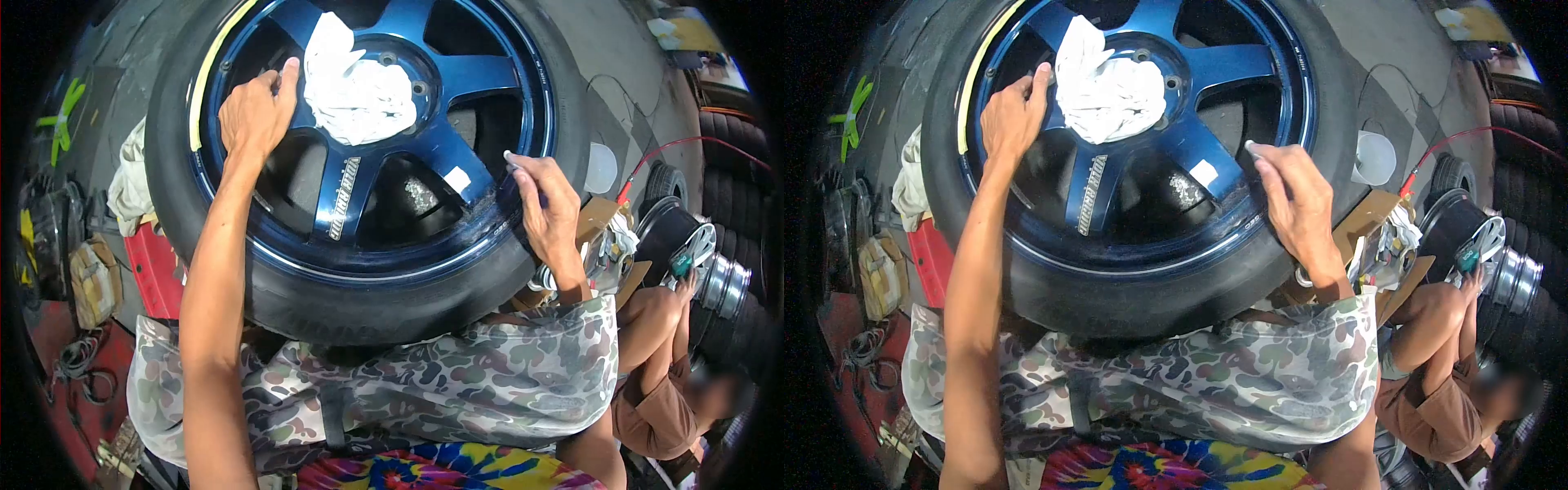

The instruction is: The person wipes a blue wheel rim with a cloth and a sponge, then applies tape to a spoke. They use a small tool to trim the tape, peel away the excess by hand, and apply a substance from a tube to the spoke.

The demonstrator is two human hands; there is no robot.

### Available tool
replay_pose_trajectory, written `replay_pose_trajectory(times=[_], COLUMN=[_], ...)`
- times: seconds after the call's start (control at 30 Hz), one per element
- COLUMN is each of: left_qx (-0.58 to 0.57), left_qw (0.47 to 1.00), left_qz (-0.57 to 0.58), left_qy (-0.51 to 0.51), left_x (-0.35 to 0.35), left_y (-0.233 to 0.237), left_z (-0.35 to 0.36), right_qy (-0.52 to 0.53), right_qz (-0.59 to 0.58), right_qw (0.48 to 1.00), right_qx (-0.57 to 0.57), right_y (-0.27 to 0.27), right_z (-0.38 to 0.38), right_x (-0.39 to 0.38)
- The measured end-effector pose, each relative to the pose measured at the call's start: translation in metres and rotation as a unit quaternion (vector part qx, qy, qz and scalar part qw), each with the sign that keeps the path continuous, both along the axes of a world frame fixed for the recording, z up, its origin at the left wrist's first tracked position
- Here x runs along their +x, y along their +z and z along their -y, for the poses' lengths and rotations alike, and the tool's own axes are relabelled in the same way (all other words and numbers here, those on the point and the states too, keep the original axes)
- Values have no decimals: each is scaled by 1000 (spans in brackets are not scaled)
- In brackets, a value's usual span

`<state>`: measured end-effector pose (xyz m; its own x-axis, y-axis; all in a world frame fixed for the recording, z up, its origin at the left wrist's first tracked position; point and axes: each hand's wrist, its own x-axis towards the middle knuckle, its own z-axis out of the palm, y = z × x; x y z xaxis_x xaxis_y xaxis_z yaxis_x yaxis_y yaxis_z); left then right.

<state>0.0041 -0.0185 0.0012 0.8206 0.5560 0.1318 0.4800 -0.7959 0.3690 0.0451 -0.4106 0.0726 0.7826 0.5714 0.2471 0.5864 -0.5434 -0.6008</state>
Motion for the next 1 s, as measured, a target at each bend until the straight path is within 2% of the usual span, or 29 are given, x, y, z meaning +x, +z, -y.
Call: replay_pose_trajectory(times=[0.07, 0.13, 0.17, 0.2, 0.23, 0.27, 0.33, 0.4, 0.6, 0.67, 0.7, 0.87, 0.93, 1.0], left_qx=[-4, 17, 17, 10, 15, -122, -38, -61, -17, -55, -16, -28, -51, -42], left_qw=[1000, 957, 933, 921, 892, 860, 882, 901, 922, 914, 917, 918, 936, 934], left_qz=[21, 268, 317, 314, 298, 253, 145, 67, 62, -19, 28, 35, -6, 1], left_qy=[0, -108, -171, -231, -339, -426, -447, -425, -381, -402, -397, -394, -348, -354], left_x=[-1, -1, -2, -7, -14, -24, -49, -60, -70, -77, -79, -77, -74, -73], left_y=[2, 6, 11, 15, 16, 22, 24, 12, 17, 22, 18, 10, 9, 8], left_z=[3, 13, 30, 49, 74, 103, 149, 169, 186, 190, 193, 187, 183, 183], right_qy=[-32, -7, 2, 2, -5, -12, -25, -40, -5, -3, -3, -6, -2, 6], right_qz=[-1, 19, 2, -4, 12, 28, 32, 37, 2, 5, 5, 20, 31, 33], right_qw=[999, 1000, 1000, 1000, 1000, 1000, 999, 998, 1000, 1000, 1000, 1000, 1000, 999], right_qx=[-20, -8, -1, -1, -2, -2, 5, 11, -9, -14, -19, -9, -4, -15], right_y=[-1, -13, -16, -18, -19, -20, -22, -23, -22, -21, -21, -23, -22, -22], right_z=[9, 10, 9, 7, 6, 5, 6, 7, 4, 4, 4, 4, 4, 4], right_x=[-1, -4, -7, -11, -11, -12, -10, -9, -12, -12, -13, -14, -14, -14])
